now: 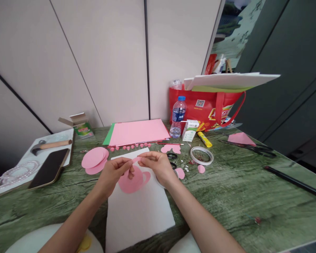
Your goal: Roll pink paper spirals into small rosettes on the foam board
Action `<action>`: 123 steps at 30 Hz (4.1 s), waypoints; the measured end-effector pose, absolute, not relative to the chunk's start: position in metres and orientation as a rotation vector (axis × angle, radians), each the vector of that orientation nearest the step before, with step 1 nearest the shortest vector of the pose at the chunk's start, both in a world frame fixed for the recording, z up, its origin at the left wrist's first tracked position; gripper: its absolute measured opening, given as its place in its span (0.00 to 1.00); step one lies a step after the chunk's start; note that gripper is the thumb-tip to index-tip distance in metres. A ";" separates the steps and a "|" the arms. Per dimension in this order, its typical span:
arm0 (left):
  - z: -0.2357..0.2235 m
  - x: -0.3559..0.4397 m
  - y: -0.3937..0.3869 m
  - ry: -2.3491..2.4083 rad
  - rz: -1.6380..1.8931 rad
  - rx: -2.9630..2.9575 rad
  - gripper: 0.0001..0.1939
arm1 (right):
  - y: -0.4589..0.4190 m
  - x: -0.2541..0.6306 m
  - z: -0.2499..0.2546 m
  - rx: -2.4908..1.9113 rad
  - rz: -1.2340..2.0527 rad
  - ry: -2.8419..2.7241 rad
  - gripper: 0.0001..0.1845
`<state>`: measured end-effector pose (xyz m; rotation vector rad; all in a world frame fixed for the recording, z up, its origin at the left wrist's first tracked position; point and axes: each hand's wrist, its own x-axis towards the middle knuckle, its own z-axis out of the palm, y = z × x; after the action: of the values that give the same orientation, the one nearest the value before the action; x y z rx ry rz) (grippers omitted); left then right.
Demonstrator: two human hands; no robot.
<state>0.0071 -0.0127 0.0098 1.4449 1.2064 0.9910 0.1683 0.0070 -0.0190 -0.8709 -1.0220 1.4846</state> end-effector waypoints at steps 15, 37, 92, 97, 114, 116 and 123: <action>0.010 0.010 -0.013 1.191 0.974 1.441 0.10 | 0.006 0.168 -0.019 -0.891 1.486 -1.017 0.13; 0.010 0.010 -0.013 1.170 0.977 1.423 0.11 | 0.007 0.169 -0.021 -0.904 1.456 -1.077 0.15; 0.010 0.012 -0.014 1.210 0.960 1.403 0.09 | 0.004 0.168 -0.017 -0.883 1.457 -1.099 0.11; 0.010 0.012 -0.013 1.217 0.958 1.394 0.09 | 0.004 0.167 -0.017 -0.882 1.449 -1.094 0.10; 0.009 0.010 -0.013 1.223 0.987 1.388 0.11 | 0.007 0.168 -0.020 -0.893 1.386 -1.127 0.11; 0.010 0.010 -0.013 1.231 0.990 1.373 0.11 | 0.008 0.169 -0.022 -0.879 1.397 -1.146 0.12; 0.007 0.010 -0.012 1.222 1.015 1.363 0.10 | 0.010 0.171 -0.025 -0.863 1.435 -1.130 0.12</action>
<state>0.0098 -0.0123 0.0072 1.3628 1.2217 1.0145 0.1707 0.0095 -0.0249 -0.8627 -1.1300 1.4345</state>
